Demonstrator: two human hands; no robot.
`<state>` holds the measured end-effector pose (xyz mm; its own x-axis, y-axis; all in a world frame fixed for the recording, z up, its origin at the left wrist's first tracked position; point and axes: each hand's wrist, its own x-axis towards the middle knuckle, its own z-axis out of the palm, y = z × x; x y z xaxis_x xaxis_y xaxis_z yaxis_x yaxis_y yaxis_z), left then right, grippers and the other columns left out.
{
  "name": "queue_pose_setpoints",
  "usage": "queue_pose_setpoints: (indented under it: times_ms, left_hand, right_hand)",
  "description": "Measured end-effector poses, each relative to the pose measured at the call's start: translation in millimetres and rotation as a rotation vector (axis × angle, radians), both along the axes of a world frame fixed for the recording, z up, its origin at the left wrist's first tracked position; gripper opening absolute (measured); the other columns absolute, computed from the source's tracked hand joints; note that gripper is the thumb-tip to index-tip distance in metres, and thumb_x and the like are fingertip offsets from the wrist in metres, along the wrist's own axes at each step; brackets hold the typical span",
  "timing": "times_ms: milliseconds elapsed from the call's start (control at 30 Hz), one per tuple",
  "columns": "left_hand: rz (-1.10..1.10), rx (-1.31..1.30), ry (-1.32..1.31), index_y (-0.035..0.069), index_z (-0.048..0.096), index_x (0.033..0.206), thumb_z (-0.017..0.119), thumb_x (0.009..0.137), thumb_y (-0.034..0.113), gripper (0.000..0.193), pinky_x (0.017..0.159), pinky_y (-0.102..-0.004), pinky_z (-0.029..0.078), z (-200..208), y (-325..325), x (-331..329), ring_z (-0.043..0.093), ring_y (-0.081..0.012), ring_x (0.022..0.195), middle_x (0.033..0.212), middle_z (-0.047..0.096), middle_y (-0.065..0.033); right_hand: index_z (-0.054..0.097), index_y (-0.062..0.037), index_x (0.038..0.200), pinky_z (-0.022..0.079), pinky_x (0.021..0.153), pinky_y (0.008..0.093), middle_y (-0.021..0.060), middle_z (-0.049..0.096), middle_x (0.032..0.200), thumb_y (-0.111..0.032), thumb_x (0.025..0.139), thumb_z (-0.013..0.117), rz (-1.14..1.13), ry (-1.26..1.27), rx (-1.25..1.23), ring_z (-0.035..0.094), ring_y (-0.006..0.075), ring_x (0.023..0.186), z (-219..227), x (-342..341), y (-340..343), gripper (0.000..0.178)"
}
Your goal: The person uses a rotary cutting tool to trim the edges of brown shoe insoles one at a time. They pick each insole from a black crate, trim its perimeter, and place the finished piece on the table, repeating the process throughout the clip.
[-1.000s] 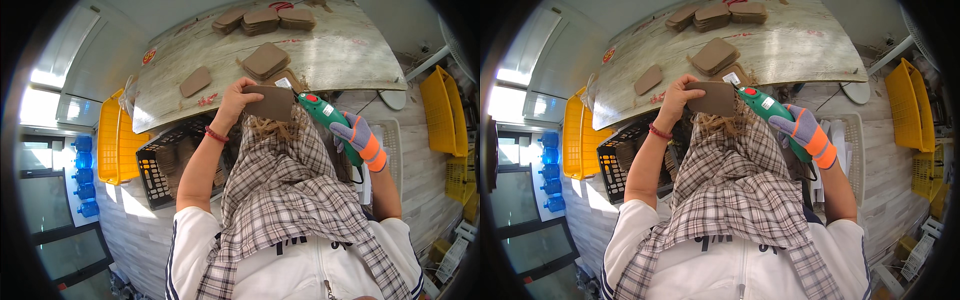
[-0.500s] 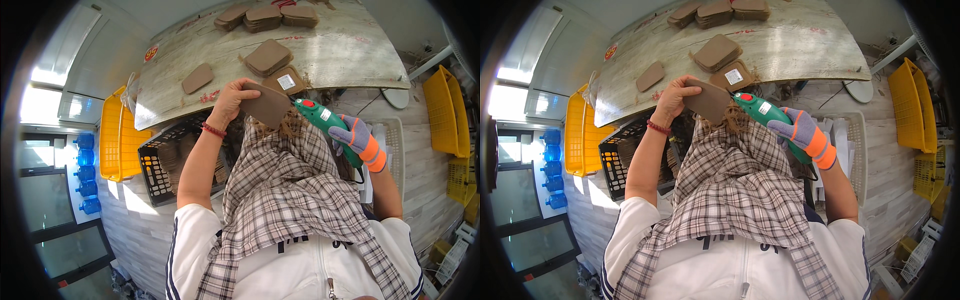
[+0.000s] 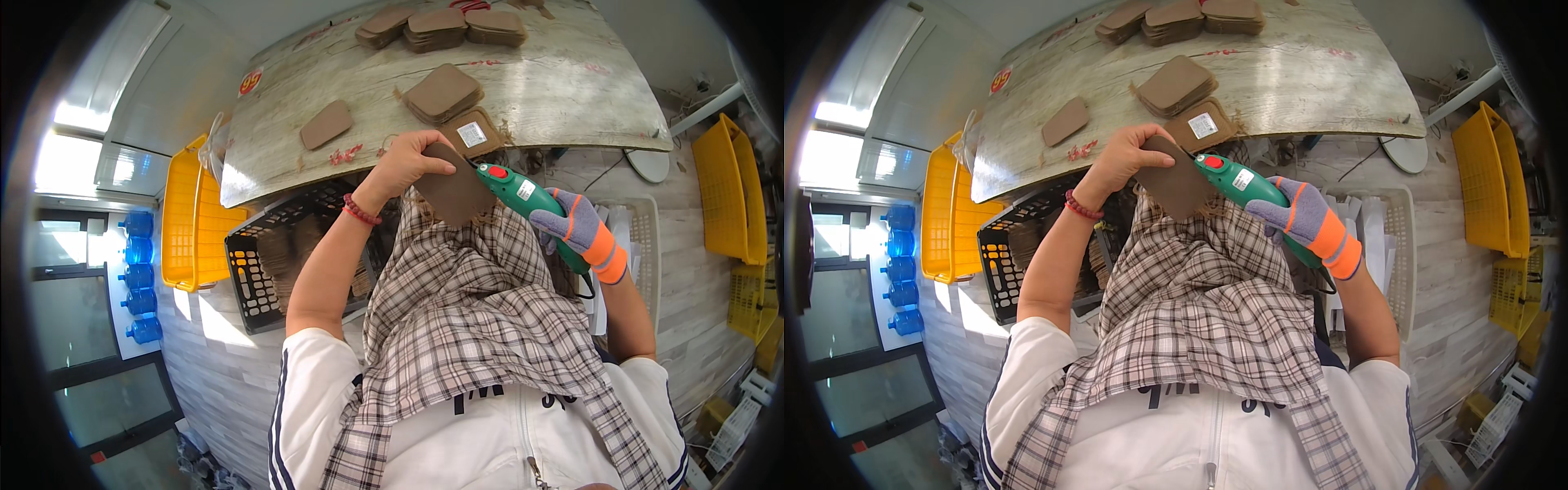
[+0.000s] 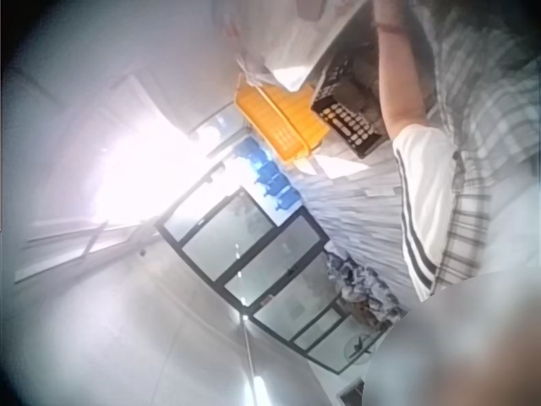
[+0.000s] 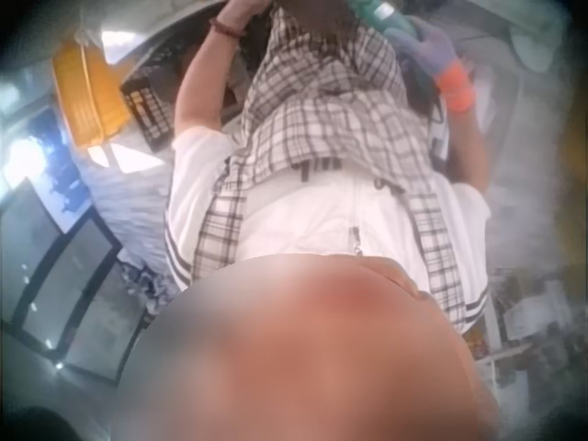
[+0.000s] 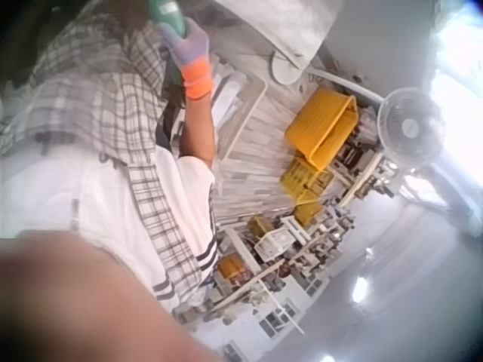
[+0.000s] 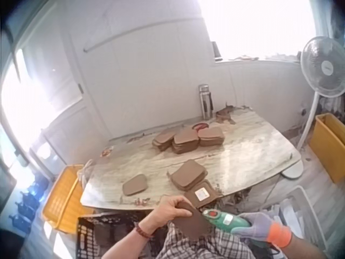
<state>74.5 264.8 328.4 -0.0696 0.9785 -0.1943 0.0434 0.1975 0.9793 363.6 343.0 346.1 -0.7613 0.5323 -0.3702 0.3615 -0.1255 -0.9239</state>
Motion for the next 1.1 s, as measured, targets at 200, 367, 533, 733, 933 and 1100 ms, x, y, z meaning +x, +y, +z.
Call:
queue_pose_setpoints:
  times_ms: [200,367,533,733,933,1100]
  left_hand:
    - [-0.141,0.019,0.143,0.003,0.062,0.097,0.071,0.070,0.000,0.028,0.075,-0.0209,0.045,-6,-1,5,0.056,-0.0064,0.084,0.092,0.062,-0.0002]
    - [0.024,0.012,-0.052,0.002,0.057,0.108,0.067,0.075,-0.001,0.035,0.077,-0.0251,0.048,-19,-12,-13,0.058,-0.0123,0.088,0.095,0.063,-0.0037]
    - [0.695,0.146,-0.238,-0.001,0.054,0.114,0.063,0.082,0.006,0.034,0.081,-0.0336,0.050,-30,-32,-158,0.059,-0.0184,0.094,0.102,0.062,-0.0103]
    - [0.942,0.222,0.998,0.002,0.053,0.119,0.064,0.081,0.011,0.040,0.095,-0.0399,0.039,-68,-18,-221,0.052,-0.0292,0.109,0.116,0.056,-0.0171]
    - [0.158,0.638,1.106,0.003,0.055,0.118,0.061,0.077,0.010,0.042,0.101,-0.0433,0.035,-63,16,-23,0.047,-0.0347,0.116,0.121,0.055,-0.0170]
    - [0.030,0.559,1.384,-0.003,0.050,0.120,0.054,0.075,0.006,0.046,0.102,-0.0428,0.034,-86,30,20,0.045,-0.0362,0.118,0.128,0.048,-0.0229]
  right_hand:
    - [0.056,0.0004,0.108,0.045,0.048,0.0216,0.0013,0.058,0.069,-0.026,0.084,0.067,0.002,0.016,-0.020,0.054,0.0066,0.053,-3,-11,-3,0.038]
    - [0.056,0.0015,0.106,0.045,0.047,0.0220,0.0024,0.058,0.071,-0.025,0.083,0.069,-0.029,0.054,-0.062,0.055,0.0074,0.053,-13,-25,-4,0.038]
    - [0.056,0.0014,0.105,0.045,0.047,0.0227,0.0018,0.057,0.069,-0.027,0.084,0.067,-0.178,-0.004,0.000,0.055,0.0084,0.053,-23,-1,-1,0.037]
    - [0.056,0.0008,0.103,0.046,0.048,0.0240,0.0032,0.058,0.068,-0.029,0.083,0.068,-0.251,-0.007,-0.003,0.056,0.0098,0.053,-38,14,9,0.038]
    - [0.055,0.0012,0.103,0.046,0.045,0.0253,0.0044,0.058,0.066,-0.028,0.083,0.068,-0.335,-0.002,-0.050,0.056,0.0115,0.051,-35,18,11,0.038]
    - [0.054,0.0014,0.104,0.046,0.045,0.0251,0.0049,0.057,0.065,-0.028,0.083,0.069,-0.341,-0.006,-0.025,0.056,0.0120,0.051,-35,20,9,0.039]
